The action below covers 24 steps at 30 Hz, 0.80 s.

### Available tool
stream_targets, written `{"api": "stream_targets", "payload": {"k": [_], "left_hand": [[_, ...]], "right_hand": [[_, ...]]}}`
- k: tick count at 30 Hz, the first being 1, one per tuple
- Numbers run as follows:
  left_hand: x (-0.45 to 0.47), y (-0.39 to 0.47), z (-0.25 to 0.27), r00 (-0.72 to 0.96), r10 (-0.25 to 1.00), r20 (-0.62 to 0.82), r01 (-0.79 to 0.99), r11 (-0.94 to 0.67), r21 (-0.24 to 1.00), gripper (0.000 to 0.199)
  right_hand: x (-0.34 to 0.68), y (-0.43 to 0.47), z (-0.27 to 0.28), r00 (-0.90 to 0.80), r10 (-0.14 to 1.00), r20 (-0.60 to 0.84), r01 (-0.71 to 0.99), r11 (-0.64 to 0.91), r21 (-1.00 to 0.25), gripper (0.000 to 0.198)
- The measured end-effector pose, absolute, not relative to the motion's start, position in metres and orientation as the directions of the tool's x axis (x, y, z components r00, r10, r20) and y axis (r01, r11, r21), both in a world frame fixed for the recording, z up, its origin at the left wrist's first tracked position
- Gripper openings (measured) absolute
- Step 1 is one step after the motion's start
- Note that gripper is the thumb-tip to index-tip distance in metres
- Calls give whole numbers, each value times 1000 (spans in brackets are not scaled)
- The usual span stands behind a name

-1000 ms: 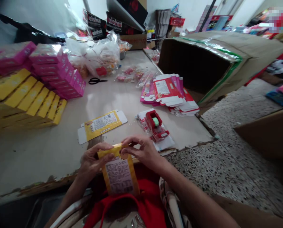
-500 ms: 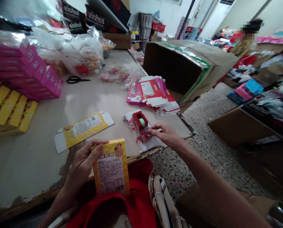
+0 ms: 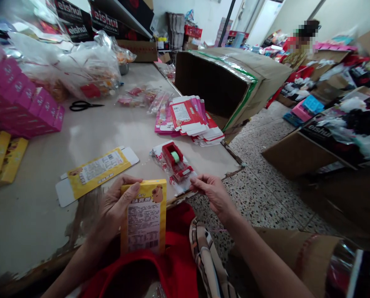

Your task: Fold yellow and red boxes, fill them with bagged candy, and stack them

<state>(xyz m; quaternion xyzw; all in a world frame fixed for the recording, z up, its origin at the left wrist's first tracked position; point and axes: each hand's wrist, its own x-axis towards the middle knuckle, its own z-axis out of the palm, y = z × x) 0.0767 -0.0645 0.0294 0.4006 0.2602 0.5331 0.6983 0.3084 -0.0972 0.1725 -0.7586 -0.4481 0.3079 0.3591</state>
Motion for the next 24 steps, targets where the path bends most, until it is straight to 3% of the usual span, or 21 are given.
{"api": "stream_targets", "payload": {"k": [2, 5, 9, 12, 14, 16, 20, 24], "left_hand": [[83, -64, 34, 299, 950, 85, -516, 86, 852, 31], [91, -61, 39, 306, 946, 110, -488, 56, 871, 31], [103, -53, 41, 343, 932, 121, -522, 82, 849, 39], [113, -49, 42, 394, 910, 131, -540, 114, 834, 50], [118, -47, 43, 399, 904, 154, -524, 86, 848, 59], [120, -46, 44, 382, 903, 194, -499, 25, 866, 64], [119, -45, 46, 344, 901, 265, -478, -75, 875, 66], [121, -42, 42, 375, 884, 280, -550, -31, 835, 47]], "right_hand": [[318, -91, 161, 388, 915, -109, 513, -313, -800, 40], [336, -83, 157, 352, 935, 43, 739, -250, -626, 39], [339, -89, 193, 272, 954, 128, 866, -185, -464, 32], [306, -85, 238, -83, 994, -71, 935, 54, -350, 27], [273, -70, 261, -338, 898, -282, 929, 272, -250, 22], [242, -49, 271, -474, 761, -443, 873, 471, -126, 14], [199, -15, 260, -493, 612, -619, 724, 682, 98, 12], [187, -1, 241, -420, 607, -675, 685, 699, 203, 16]]}}
